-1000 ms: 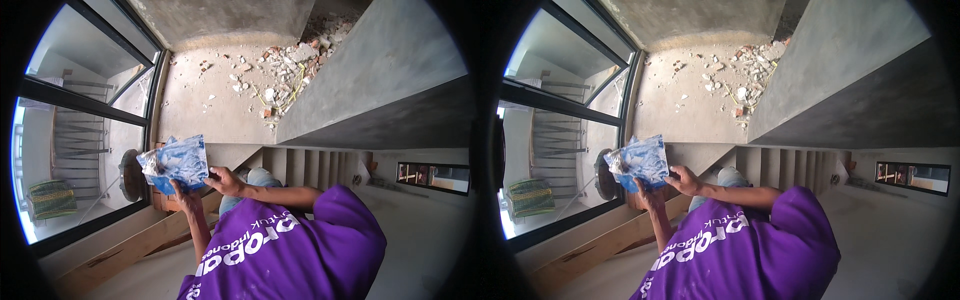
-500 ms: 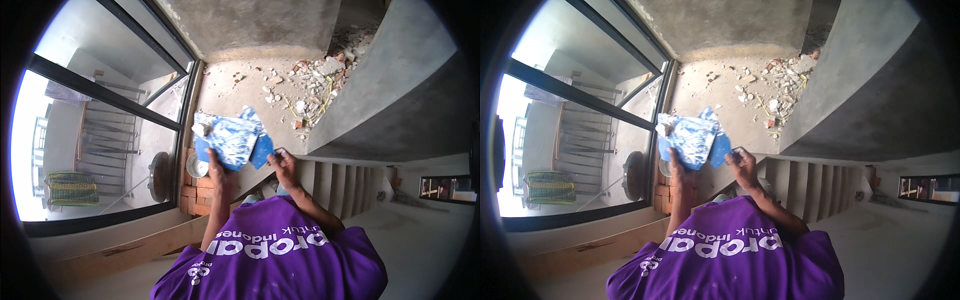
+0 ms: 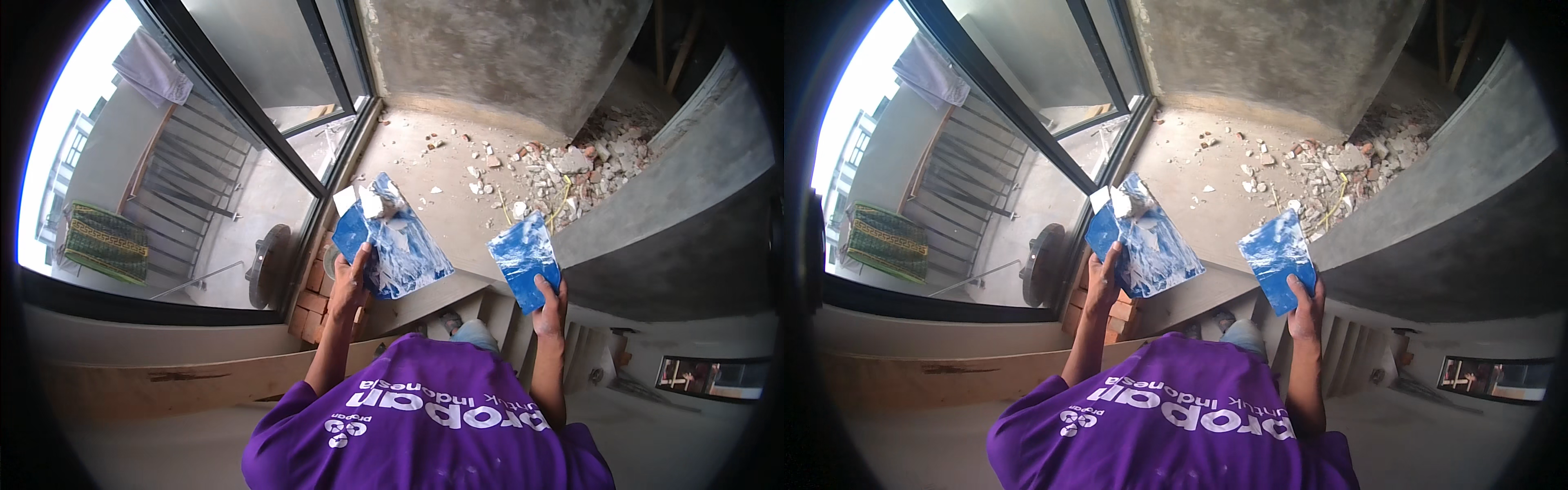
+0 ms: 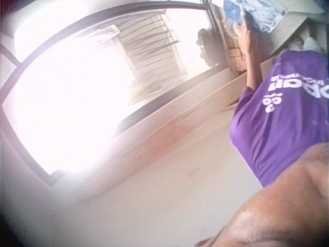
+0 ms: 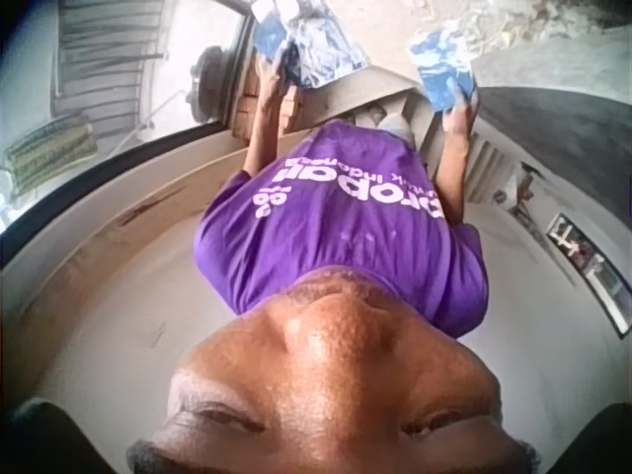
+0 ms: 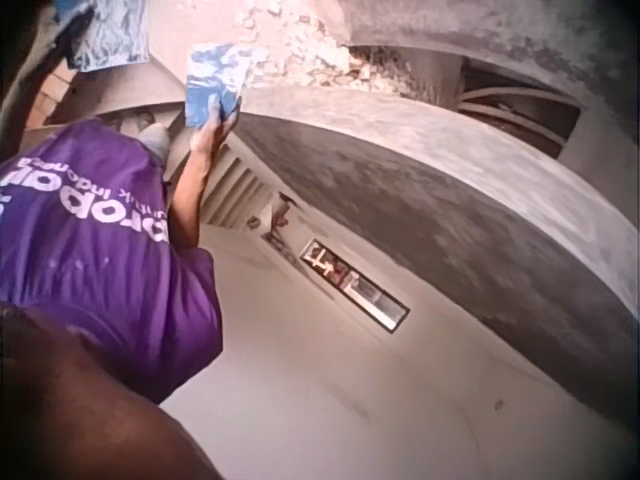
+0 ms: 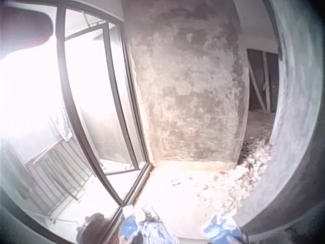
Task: The person applies plaster to a wall using a trowel and a hawk. They scoop plaster from the hawk and spread it onto the wall surface, smoothing it out with the trowel. The person works on a wall adjacent to a staircase, moving along the steps to reach different areas.
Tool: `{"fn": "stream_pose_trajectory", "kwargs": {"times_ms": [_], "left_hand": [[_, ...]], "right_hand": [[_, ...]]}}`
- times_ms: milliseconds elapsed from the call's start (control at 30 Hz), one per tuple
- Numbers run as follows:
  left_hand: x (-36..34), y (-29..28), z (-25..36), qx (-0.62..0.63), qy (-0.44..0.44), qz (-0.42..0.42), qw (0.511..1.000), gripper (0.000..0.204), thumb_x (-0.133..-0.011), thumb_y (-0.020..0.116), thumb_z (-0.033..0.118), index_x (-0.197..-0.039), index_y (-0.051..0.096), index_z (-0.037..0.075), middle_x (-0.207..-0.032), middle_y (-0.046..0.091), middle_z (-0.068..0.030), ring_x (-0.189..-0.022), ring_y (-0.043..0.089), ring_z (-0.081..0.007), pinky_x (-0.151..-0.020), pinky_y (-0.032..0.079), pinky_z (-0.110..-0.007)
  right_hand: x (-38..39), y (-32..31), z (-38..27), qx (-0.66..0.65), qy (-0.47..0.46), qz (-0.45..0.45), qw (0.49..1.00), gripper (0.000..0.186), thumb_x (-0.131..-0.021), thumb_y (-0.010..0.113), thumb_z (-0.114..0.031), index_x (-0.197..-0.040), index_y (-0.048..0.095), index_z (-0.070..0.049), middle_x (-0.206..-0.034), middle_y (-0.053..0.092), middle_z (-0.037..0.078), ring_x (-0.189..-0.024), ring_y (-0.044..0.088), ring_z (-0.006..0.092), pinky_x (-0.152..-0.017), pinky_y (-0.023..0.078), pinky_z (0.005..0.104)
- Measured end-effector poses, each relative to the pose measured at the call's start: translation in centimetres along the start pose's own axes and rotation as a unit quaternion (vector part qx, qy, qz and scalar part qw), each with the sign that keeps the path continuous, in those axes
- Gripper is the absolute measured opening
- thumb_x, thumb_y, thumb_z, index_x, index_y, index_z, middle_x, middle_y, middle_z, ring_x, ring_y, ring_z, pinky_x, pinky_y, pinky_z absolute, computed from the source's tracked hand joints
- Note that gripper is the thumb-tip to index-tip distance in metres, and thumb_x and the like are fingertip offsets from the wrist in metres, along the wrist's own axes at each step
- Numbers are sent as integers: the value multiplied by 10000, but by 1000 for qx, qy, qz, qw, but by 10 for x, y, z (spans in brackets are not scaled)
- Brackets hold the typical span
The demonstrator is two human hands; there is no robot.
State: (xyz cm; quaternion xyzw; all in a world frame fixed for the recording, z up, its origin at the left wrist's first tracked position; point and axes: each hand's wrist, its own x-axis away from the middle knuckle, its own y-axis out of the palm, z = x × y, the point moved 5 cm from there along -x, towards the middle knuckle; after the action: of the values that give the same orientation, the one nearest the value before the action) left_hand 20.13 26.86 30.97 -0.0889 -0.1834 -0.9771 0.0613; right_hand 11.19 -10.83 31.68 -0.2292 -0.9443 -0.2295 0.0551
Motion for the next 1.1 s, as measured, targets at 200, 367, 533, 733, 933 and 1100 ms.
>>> {"fn": "stream_pose_trajectory", "kwargs": {"times_ms": [200, 367, 533, 733, 933, 1100], "left_hand": [[14, 9, -18, -40, -35, -69, 996, 353, -889, 682, 295, -1104, 617, 23, -999, 644, -12, -866, 572, -89, -783, 458, -256], [-1, -21, -71, 79, -186, -77, 976, 355, -919, 632, 231, -1204, 541, 42, -1045, 651, -65, -911, 644, -191, -843, 533, -367], [4, -1, -40, 69, -174, -156, 970, 460, -913, 616, 240, -1300, 475, 35, -1138, 612, -87, -1007, 620, -211, -873, 517, -389], [0, 5, -54, 66, -137, -229, 962, 493, -878, 645, 248, -1289, 474, 36, -1136, 596, -83, -995, 608, -212, -868, 504, -381], [-27, -4, -73, -44, -49, -213, 975, 268, -882, 677, 186, -1097, 587, 54, -863, 614, -13, -749, 589, -123, -707, 486, -291], [15, 52, -36, -163, 31, -277, 947, 434, -932, 651, 239, -1270, 521, -1, -1138, 600, -38, -1037, 526, -133, -926, 409, -265]], "right_hand": [[25, 59, -45, 251, -221, -88, 938, 234, -895, 629, -94, -1103, 577, 1, -978, 626, 52, -859, 569, 102, -771, 476, 267], [39, 71, -62, 227, -252, -10, 941, 132, -903, 648, -100, -989, 664, 0, -872, 650, -17, -776, 553, 49, -711, 462, 225], [42, 61, -56, 79, -195, 2, 978, 229, -899, 654, -134, -1091, 643, -10, -960, 652, -10, -867, 569, 59, -794, 483, 244], [74, 31, 2, 22, -146, 79, 986, 257, -870, 690, -136, -1095, 628, -27, -962, 661, 14, -891, 618, 97, -732, 543, 281], [90, 41, 41, -39, -116, 100, 987, 371, -846, 708, -141, -1172, 560, -41, -1021, 626, 53, -897, 641, 157, -654, 594, 341], [102, 53, 68, -16, -59, 108, 992, 373, -868, 678, -179, -1186, 554, -28, -1031, 612, 66, -942, 617, 168, -691, 584, 329]]}}
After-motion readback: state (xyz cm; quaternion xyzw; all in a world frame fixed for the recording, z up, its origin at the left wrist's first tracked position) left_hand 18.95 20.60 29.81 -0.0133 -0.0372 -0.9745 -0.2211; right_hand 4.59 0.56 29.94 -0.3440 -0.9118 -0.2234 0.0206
